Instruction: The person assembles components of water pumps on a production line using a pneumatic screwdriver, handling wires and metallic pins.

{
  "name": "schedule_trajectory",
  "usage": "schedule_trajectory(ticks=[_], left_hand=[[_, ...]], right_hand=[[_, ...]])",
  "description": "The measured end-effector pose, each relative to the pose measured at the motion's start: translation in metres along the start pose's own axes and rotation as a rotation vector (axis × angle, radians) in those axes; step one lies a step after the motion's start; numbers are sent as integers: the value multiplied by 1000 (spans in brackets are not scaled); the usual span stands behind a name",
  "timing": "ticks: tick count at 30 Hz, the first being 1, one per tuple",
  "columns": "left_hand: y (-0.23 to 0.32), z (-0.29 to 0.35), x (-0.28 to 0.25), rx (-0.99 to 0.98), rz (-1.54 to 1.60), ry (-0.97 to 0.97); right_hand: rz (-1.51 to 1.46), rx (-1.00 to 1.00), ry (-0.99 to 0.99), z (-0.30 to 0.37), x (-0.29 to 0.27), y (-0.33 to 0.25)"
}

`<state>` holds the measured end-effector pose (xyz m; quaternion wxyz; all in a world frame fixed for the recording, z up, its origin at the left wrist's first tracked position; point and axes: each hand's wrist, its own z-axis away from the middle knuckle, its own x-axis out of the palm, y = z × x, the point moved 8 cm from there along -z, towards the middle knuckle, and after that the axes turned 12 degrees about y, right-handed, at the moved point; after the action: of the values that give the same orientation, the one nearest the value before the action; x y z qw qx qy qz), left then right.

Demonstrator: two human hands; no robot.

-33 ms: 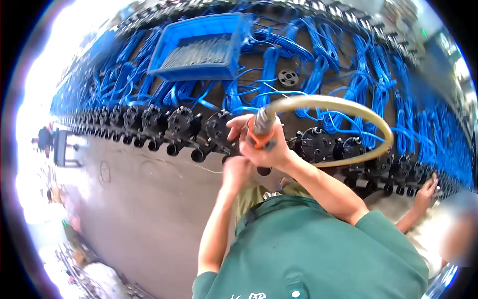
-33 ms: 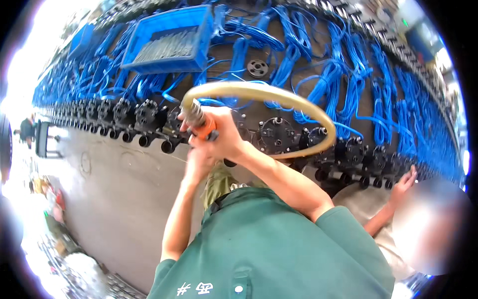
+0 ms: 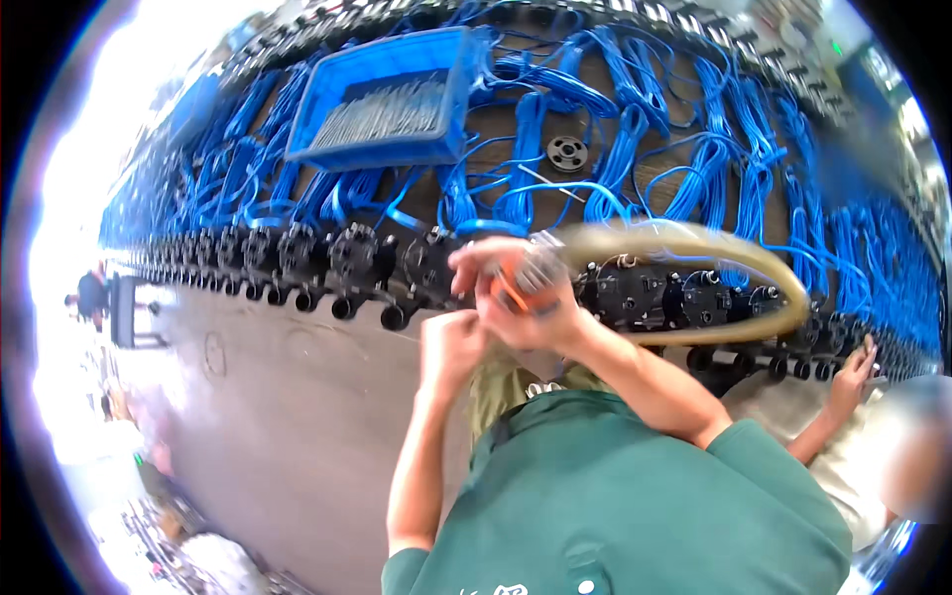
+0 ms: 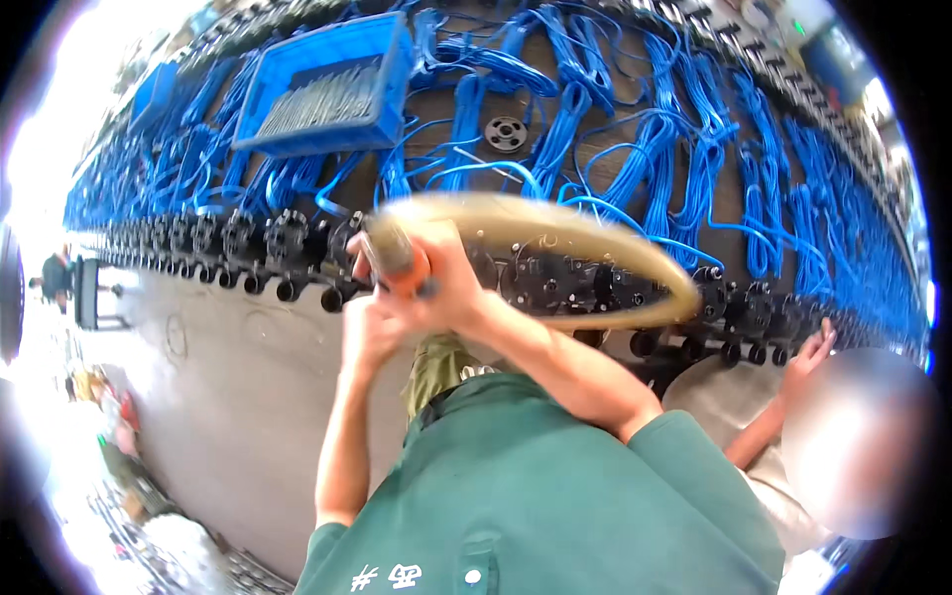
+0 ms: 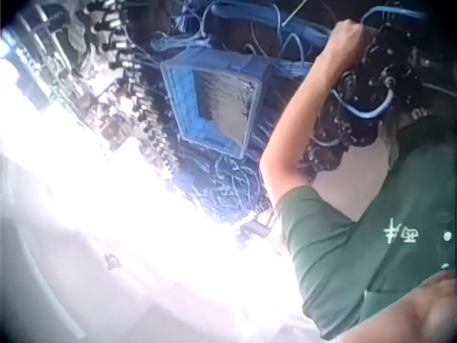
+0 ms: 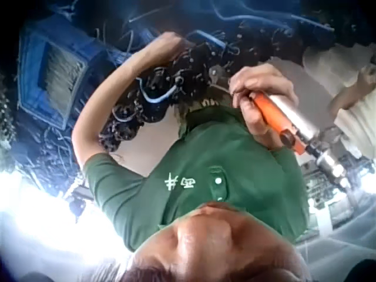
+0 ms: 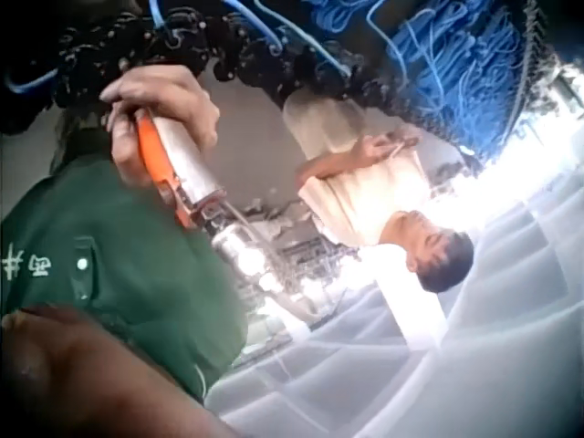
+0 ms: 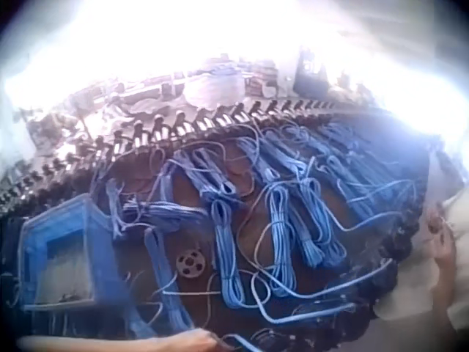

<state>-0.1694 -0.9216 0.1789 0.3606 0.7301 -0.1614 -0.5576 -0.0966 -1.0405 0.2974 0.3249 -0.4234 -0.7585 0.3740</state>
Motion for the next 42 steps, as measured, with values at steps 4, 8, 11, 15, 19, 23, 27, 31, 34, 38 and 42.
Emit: schedule_trajectory(ticks=[4, 8, 11, 15, 19, 23, 27, 31, 34, 38, 42], left_hand=[[94, -118, -103, 162, 254, 160], [113, -206, 31, 516, 84, -606], [68, -170, 150, 845, 37, -1122], [59, -113, 217, 1132, 338, -1278], [54, -98, 240, 1278, 182, -1521], [52, -97, 230, 1387, 120, -1552], [58, -105, 228, 1375, 194, -1492], [37, -102, 237, 1344, 243, -1429], [27, -97, 239, 1383, 247, -1405], [24, -94, 238, 1385, 212, -1405], [23, -98, 233, 1344, 204, -1394]], right_hand=[[66, -68, 208, -5, -62, -62], [78, -42, 686, 6, -111, -75], [126, -41, 840, 18, -120, -66], [249, -15, 952, 36, -124, -47], [277, 55, 1011, 37, -118, -35], [339, 93, 1001, 25, -110, -26], [383, 99, 1025, 15, -102, -19], [415, 83, 1036, 9, -99, -7], [424, 75, 1011, 10, -100, 9], [441, 50, 930, 3, -97, 23], [608, 163, 808, -2, -93, 30]])
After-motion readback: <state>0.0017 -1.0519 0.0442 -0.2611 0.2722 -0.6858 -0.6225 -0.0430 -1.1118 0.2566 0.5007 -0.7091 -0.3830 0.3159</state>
